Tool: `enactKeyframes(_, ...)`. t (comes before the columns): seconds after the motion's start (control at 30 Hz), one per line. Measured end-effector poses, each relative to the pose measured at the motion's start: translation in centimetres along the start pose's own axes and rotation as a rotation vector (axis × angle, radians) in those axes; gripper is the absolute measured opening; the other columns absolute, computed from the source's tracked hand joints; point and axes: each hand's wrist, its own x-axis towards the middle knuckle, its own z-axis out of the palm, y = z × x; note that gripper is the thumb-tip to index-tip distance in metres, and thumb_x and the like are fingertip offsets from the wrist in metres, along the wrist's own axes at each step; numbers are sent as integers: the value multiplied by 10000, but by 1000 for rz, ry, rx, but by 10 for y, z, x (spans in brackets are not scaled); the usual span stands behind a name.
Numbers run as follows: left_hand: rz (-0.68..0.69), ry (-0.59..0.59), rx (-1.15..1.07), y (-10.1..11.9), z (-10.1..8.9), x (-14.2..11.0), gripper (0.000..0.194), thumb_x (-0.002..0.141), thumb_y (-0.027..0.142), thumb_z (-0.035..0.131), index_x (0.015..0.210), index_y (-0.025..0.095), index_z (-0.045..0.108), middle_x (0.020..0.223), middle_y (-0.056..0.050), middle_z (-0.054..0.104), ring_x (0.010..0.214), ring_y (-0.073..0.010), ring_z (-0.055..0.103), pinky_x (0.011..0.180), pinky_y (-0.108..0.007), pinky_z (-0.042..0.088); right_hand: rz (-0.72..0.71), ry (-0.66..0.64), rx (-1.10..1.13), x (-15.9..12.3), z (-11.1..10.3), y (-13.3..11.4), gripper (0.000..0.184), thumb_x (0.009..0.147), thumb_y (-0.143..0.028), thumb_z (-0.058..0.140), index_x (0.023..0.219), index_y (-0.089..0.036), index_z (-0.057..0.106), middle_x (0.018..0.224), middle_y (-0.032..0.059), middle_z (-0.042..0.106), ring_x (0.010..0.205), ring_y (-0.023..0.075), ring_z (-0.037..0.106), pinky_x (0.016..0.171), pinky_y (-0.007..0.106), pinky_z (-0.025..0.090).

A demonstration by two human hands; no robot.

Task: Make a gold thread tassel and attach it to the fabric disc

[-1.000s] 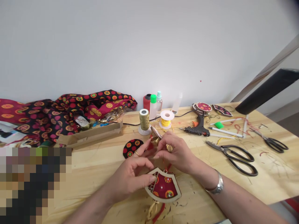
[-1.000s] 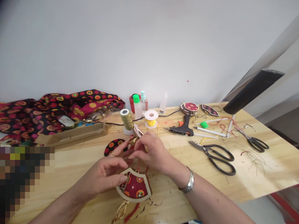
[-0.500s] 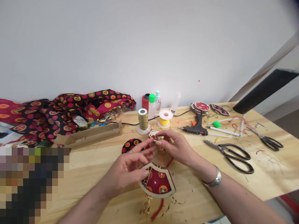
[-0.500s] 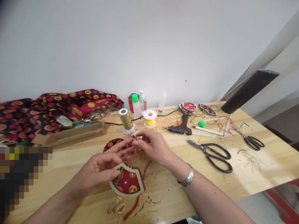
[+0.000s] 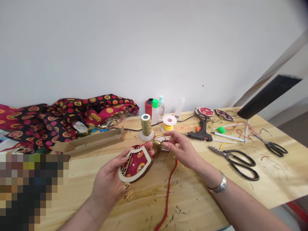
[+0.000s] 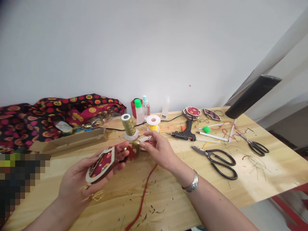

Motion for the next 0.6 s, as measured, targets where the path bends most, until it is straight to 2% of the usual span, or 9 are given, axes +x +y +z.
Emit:
enactKeyframes(0.13, 45, 12, -9, 3, -3, -1, 314, 686, 142, 542, 922, 86, 740, 1026, -156, 729, 884, -295, 697, 753, -361, 586, -50, 1, -50, 3, -2, 2, 99, 735, -268, 646, 709, -175, 668, 660, 7, 625, 604, 130, 522, 580, 255, 423)
enactKeyframes(0.2, 36, -14, -31, 5, -3, -1, 331, 686, 128, 534, 943, 86, 738, 1015, -148, 734, 895, -282, 696, 757, -332, 587, -86, 37, -36, 5, -3, 2, 131, 747, -255, 620, 647, -178, 656, 623, 1, 616, 604, 134, 518, 586, 256, 413)
enactKeyframes(0.3, 39, -45, -67, 5, -5, -1, 344, 690, 125, 521, 958, 77, 731, 1083, -167, 707, 961, -311, 672, 792, -377, 578, -80, 107, 2, 5, -5, 1, 203, 758, -304, 616, 607, -169, 620, 593, -6, 578, 604, 131, 488, 597, 258, 390)
enactKeyframes(0.47, 54, 30, -91, 2, -12, 3, 273, 725, 158, 518, 873, 90, 738, 1099, -185, 696, 1065, -377, 608, 854, -490, 532, 46, 127, 232, 4, -7, -3, 326, 797, -424, 571, 606, -160, 558, 568, -18, 505, 560, 113, 425, 559, 248, 347)
enactKeyframes(0.6, 61, -30, -86, -1, -20, 5, 360, 772, 172, 502, 1067, 63, 677, 1189, -207, 645, 1182, -361, 524, 936, -482, 482, 106, 174, 423, 5, -6, -4, 357, 756, -458, 608, 572, -165, 520, 547, -30, 482, 528, 103, 407, 543, 244, 333)
